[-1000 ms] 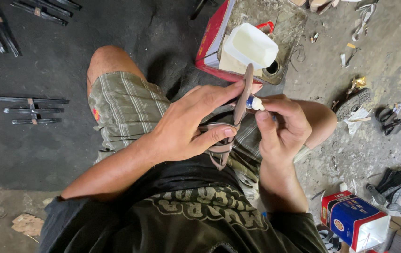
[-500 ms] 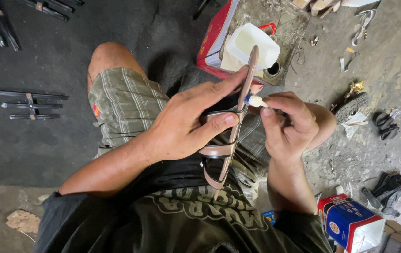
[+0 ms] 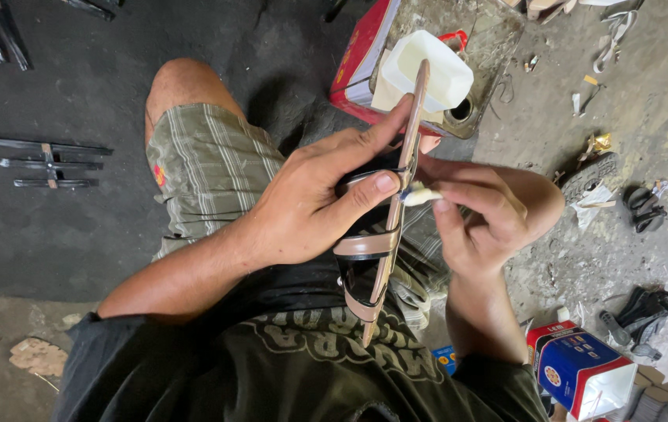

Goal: The person sits on the floor and repeatedly applies a white substance to the straps of wooden sandals using a toothbrush. They handle multiple sandals one at a time, dipping the brush into a container and brushing the straps before placing the sandals on a nearby rack.

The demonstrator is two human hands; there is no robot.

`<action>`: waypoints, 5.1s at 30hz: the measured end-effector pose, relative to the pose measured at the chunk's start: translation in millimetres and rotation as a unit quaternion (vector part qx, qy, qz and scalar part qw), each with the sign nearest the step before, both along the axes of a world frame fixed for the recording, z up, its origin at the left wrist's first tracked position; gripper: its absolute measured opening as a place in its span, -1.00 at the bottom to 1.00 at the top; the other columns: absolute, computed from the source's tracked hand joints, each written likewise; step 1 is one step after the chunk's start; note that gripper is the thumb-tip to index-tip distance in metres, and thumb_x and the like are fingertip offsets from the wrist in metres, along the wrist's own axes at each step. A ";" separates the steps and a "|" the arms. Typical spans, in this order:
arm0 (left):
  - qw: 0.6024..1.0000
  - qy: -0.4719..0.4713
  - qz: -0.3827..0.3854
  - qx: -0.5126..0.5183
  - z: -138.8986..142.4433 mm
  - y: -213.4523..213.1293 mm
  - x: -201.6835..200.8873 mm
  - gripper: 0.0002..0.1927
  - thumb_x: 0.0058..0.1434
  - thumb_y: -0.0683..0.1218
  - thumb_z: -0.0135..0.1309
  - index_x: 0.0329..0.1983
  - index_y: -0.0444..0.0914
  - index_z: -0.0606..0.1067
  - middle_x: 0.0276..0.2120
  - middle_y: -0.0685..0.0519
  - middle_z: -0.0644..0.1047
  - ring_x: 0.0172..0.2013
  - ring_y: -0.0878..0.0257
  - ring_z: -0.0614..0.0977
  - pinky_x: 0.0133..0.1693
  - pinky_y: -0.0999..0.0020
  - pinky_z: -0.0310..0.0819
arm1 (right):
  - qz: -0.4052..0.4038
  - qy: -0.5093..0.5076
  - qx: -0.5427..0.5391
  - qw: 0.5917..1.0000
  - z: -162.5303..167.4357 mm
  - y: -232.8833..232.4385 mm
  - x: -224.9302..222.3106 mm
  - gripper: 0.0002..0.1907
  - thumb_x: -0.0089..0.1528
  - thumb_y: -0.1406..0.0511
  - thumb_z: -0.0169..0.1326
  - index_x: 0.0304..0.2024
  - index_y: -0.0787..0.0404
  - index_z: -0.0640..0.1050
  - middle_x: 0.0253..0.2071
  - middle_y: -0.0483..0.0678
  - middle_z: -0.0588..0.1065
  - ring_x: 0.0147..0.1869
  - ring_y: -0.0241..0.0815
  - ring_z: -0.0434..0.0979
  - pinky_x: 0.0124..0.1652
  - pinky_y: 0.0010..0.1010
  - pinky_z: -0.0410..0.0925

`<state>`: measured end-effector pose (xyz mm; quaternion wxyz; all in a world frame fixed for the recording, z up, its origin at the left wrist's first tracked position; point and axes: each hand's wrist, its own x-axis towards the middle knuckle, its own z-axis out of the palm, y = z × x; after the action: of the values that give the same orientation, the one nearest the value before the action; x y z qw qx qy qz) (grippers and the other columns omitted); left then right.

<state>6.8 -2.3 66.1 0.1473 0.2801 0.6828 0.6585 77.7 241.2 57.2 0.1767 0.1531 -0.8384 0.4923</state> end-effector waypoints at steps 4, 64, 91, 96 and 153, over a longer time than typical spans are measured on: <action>1.000 -0.008 -0.003 -0.004 -0.4 1.3 -1.0 -0.38 0.56 0.06 -0.01 0.58 -0.25 0.17 -0.25 0.02 0.51 -0.20 0.27 0.56 -0.05 0.36 0.52 | -0.027 -0.014 0.019 0.999 1.2 6.5 8.0 -0.85 0.28 0.44 0.20 -0.11 0.32 0.53 -0.19 0.11 0.57 -0.16 -0.10 0.61 -0.22 -0.44 0.46; 0.738 -0.551 -0.115 0.372 -104.1 3.8 22.3 0.11 0.25 0.11 0.26 0.66 -0.06 -0.20 0.51 -0.07 0.14 0.42 0.03 0.31 0.40 -0.06 0.25 | -0.147 -0.110 0.540 0.821 -53.0 72.3 -111.4 -0.82 0.24 0.28 0.09 -0.13 0.02 0.65 -0.27 -0.01 0.59 -0.25 0.03 0.60 -0.24 -0.06 0.36; 0.972 -0.127 -0.054 0.188 -52.9 6.1 -10.6 0.22 0.31 -0.16 0.47 0.62 -0.17 -0.29 0.58 0.06 -0.19 0.55 0.14 0.08 0.51 0.23 0.11 | -0.056 -0.132 -0.050 0.988 -13.1 -0.1 36.0 -0.88 0.38 0.50 0.13 -0.04 0.30 0.53 -0.15 0.04 0.54 -0.12 -0.21 0.53 -0.07 -0.48 0.39; 0.969 -0.155 -0.059 0.184 -43.0 5.9 -12.4 0.24 0.29 -0.15 0.47 0.61 -0.17 -0.31 0.56 -0.04 -0.02 0.53 0.11 0.13 0.49 0.24 0.14 | -0.038 -0.135 -0.044 0.989 -11.7 5.5 33.0 -0.90 0.36 0.47 0.14 -0.07 0.30 0.54 -0.16 0.03 0.55 -0.17 -0.23 0.53 -0.13 -0.49 0.37; 0.921 -0.260 0.065 0.281 -81.3 32.4 6.4 0.21 0.18 -0.03 0.45 0.64 -0.36 -0.14 0.37 -0.14 0.28 0.34 0.14 0.39 0.42 0.20 0.29 | 0.035 -0.269 -0.604 0.750 -81.8 44.0 33.3 -0.78 0.40 0.31 0.10 0.06 0.26 0.47 0.02 0.06 0.51 0.05 -0.10 0.60 0.05 -0.26 0.48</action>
<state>13.2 30.1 -15.2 0.1917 0.0842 0.4238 0.8812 111.0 285.2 -24.6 -0.0179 -0.0950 -0.3733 0.9227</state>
